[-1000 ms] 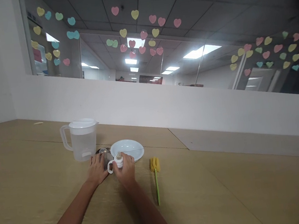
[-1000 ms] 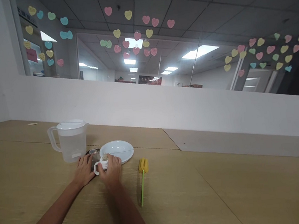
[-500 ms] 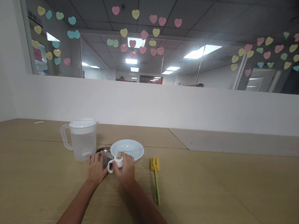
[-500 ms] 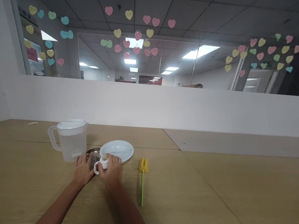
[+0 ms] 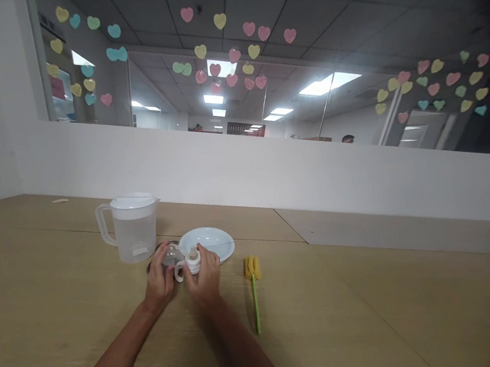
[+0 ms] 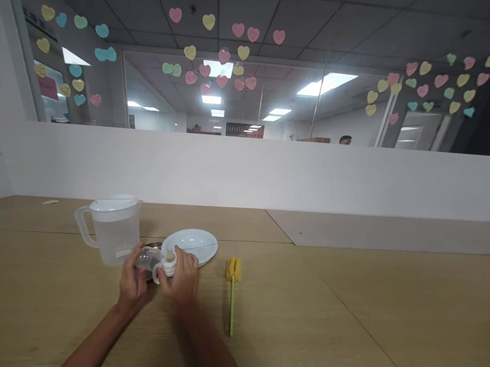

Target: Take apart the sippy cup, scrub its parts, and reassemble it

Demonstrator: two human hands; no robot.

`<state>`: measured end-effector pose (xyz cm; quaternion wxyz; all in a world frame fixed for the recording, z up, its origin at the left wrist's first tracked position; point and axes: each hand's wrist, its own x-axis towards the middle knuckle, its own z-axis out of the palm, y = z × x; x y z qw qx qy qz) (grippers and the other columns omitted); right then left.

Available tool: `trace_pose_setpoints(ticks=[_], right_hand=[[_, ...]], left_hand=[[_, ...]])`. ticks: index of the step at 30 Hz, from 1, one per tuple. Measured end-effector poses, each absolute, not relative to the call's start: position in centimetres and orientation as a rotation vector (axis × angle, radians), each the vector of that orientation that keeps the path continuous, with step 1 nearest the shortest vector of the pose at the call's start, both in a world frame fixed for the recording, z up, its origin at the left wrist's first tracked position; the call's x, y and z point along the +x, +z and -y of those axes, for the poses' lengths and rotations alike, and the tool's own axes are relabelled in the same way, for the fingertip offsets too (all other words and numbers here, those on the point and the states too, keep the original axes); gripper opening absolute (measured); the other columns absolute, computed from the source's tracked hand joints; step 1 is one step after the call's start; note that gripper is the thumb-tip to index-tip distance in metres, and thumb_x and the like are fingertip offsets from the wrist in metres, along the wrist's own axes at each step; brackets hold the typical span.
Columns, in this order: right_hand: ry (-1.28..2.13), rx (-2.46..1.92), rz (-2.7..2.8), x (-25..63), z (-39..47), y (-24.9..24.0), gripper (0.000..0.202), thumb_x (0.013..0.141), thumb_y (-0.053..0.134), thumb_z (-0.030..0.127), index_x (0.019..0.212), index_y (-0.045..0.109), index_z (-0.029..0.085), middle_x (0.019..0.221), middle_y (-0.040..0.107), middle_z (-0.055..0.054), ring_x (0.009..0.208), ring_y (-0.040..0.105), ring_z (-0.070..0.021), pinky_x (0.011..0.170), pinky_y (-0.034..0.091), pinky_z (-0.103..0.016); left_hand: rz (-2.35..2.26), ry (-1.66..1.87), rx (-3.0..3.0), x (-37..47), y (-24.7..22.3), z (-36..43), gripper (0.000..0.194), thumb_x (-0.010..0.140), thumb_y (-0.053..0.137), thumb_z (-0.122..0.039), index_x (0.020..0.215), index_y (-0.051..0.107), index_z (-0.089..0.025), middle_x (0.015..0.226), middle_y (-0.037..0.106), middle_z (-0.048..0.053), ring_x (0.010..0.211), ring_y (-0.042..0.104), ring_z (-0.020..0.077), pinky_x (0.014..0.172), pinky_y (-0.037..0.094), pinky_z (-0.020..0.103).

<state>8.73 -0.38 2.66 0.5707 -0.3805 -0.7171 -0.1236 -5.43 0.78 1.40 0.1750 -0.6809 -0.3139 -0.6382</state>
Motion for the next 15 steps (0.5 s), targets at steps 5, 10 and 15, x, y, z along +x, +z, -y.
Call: trace_pose_setpoints(ticks=[5, 10, 15], right_hand=[[-0.416, -0.735, 1.707, 9.2, 0.5, 2.8, 0.055, 0.082, 0.045, 0.027, 0.133, 0.033, 0.01, 0.114, 0.057, -0.016, 0.106, 0.052, -0.0266, 0.094, 0.036, -0.047], [-0.499, -0.651, 1.801, 9.6, 0.8, 3.2, 0.059, 0.076, 0.044, 0.031, 0.131, 0.035, 0.012, 0.118, 0.054, -0.016, 0.113, 0.048, -0.029, 0.099, 0.031, -0.052], [-0.549, -0.66, 1.75, 9.7, 0.4, 3.3, 0.052, 0.081, 0.042, 0.039, 0.126, 0.041, 0.011, 0.114, 0.054, -0.017, 0.11, 0.049, -0.0287, 0.097, 0.032, -0.051]], left_hand=[[0.742, -1.715, -2.069, -3.9, 1.2, -0.3, 0.05, 0.093, 0.034, -0.022, 0.142, 0.022, -0.018, 0.14, 0.039, 0.016, 0.129, 0.04, 0.0242, 0.1, 0.042, 0.042], [0.65, -1.69, -2.031, -4.1, 1.2, -0.3, 0.056, 0.093, 0.038, -0.025, 0.144, 0.017, -0.019, 0.143, 0.034, 0.017, 0.129, 0.039, 0.0252, 0.098, 0.045, 0.042], [0.637, -1.642, -2.099, -4.0, 1.5, 0.0, 0.055, 0.093, 0.035, -0.02, 0.144, 0.016, -0.019, 0.144, 0.034, 0.016, 0.13, 0.037, 0.0244, 0.1, 0.043, 0.042]])
